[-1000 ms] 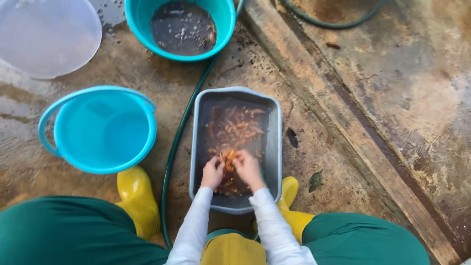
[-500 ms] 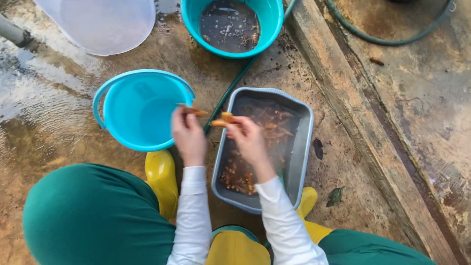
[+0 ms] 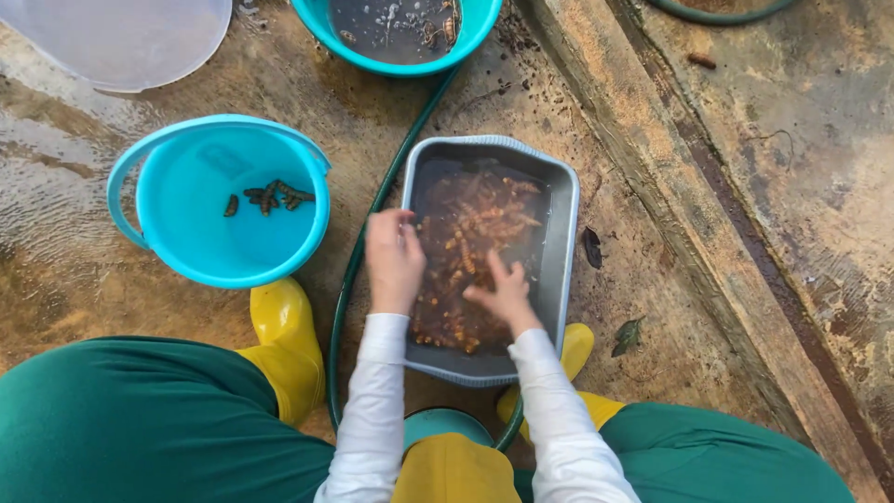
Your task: Cleaning turmeric roots by hand and using water from a hose in a container.
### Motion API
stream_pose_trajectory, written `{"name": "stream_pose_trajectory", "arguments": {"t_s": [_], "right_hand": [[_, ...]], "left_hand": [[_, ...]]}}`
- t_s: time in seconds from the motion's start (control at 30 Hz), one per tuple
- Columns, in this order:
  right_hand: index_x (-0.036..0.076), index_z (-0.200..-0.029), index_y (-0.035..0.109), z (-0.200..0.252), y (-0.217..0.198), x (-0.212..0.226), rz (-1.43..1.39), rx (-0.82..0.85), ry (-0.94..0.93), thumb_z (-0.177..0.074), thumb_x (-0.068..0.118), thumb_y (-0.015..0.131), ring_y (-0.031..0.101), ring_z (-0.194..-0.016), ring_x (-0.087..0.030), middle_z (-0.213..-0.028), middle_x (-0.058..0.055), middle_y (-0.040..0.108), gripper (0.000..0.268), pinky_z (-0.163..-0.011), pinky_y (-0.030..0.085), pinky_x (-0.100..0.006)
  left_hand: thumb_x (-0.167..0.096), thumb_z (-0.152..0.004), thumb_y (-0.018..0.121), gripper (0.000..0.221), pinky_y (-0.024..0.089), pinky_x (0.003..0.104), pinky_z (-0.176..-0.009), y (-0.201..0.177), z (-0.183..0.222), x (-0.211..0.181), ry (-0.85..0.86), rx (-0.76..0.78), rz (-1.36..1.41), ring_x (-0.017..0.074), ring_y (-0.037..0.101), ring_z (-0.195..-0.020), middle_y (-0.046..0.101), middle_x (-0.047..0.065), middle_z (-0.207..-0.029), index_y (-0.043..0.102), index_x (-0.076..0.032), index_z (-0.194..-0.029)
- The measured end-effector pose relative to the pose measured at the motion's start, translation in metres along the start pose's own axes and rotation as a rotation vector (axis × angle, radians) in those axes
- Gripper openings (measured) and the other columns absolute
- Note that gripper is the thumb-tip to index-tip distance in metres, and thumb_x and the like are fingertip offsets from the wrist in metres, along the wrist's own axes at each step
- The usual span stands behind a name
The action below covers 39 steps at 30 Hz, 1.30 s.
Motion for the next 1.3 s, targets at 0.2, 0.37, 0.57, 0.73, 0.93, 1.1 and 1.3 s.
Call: {"name": "stream_pose_trajectory", "arguments": {"t_s": [0.2,0.37,0.57,0.73,0.93,1.1,1.3], "right_hand": [[0.018,-0.149,0.036,0.032,0.053,-0.001,0.211,0.261,0.141,-0.078,0.018,0.088,0.042,-0.132,-0.052,-0.160,-0.030,0.014,0.088,-0.107,0.041,-0.054],[0.011,-0.114,0.071,-0.005,0.075,-0.090,-0.103,0.054,-0.223,-0.079,0.004,0.080,0.062,-0.117,-0.038,-0.120,-0.018,0.063,0.037,-0.101,0.056,-0.040],[0.012,-0.119,0.071,0.007,0.020,-0.052,-0.294,0.180,0.127,-0.093,0.024,0.072,0.076,-0.109,-0.032,-0.120,-0.020,0.078,0.028,-0.096,0.060,-0.043],[0.020,-0.152,0.039,0.053,0.047,-0.010,0.378,0.402,0.033,-0.076,0.020,0.089,0.048,-0.122,-0.056,-0.153,-0.027,0.030,0.091,-0.092,0.047,-0.055],[0.014,-0.116,0.076,0.022,0.069,-0.087,-0.061,0.183,-0.046,-0.087,0.009,0.072,0.075,-0.095,-0.031,-0.107,-0.018,0.075,0.029,-0.087,0.059,-0.040],[0.003,-0.115,0.072,0.017,-0.006,-0.059,-0.815,0.466,0.062,-0.095,0.009,0.067,0.072,-0.086,-0.018,-0.102,-0.006,0.074,0.022,-0.080,0.057,-0.030],[0.002,-0.111,0.064,0.019,-0.031,-0.043,-1.087,0.546,0.202,-0.100,0.017,0.065,0.070,-0.089,-0.014,-0.108,-0.006,0.069,0.019,-0.079,0.057,-0.027]], "left_hand": [[-0.004,-0.082,0.071,0.050,0.049,0.055,-0.095,0.064,0.085,0.023,-0.126,0.511,-0.301,0.0485,0.054,-0.119,0.049,0.025,-0.138,0.060,-0.011,-0.131],[0.010,-0.075,0.066,0.099,0.045,0.056,-0.096,0.095,0.121,0.093,-0.302,0.694,-0.462,0.0526,0.045,-0.132,0.029,0.025,-0.161,0.039,-0.033,-0.160],[-0.011,-0.106,0.060,0.027,0.056,0.053,-0.104,0.103,0.113,0.102,-0.318,0.402,-0.012,0.0390,0.067,-0.118,0.066,0.016,-0.128,0.059,-0.018,-0.132],[-0.011,-0.075,0.078,0.074,0.042,0.061,-0.095,0.066,0.112,0.036,-0.417,0.767,-0.392,0.0493,0.043,-0.130,0.037,0.020,-0.151,0.046,-0.020,-0.141],[-0.012,-0.090,0.072,0.038,0.054,0.049,-0.094,0.106,0.140,0.120,-0.334,0.597,-0.223,0.0395,0.064,-0.107,0.062,0.021,-0.123,0.064,-0.016,-0.128],[-0.019,-0.100,0.059,0.028,0.057,0.036,-0.071,0.094,0.099,0.103,-0.792,0.780,0.491,0.0217,0.071,-0.085,0.070,0.010,-0.107,0.064,-0.014,-0.127],[-0.028,-0.102,0.054,0.031,0.057,0.032,-0.077,0.069,0.078,0.081,-0.909,0.817,0.739,0.0138,0.066,-0.087,0.068,0.001,-0.109,0.066,-0.019,-0.130]]}}
Point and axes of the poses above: each hand's wrist, its own z-axis away from the middle knuckle, its own y-axis out of the palm, x = y × z, the point moved 1 cm from there along -z, towards the middle knuckle
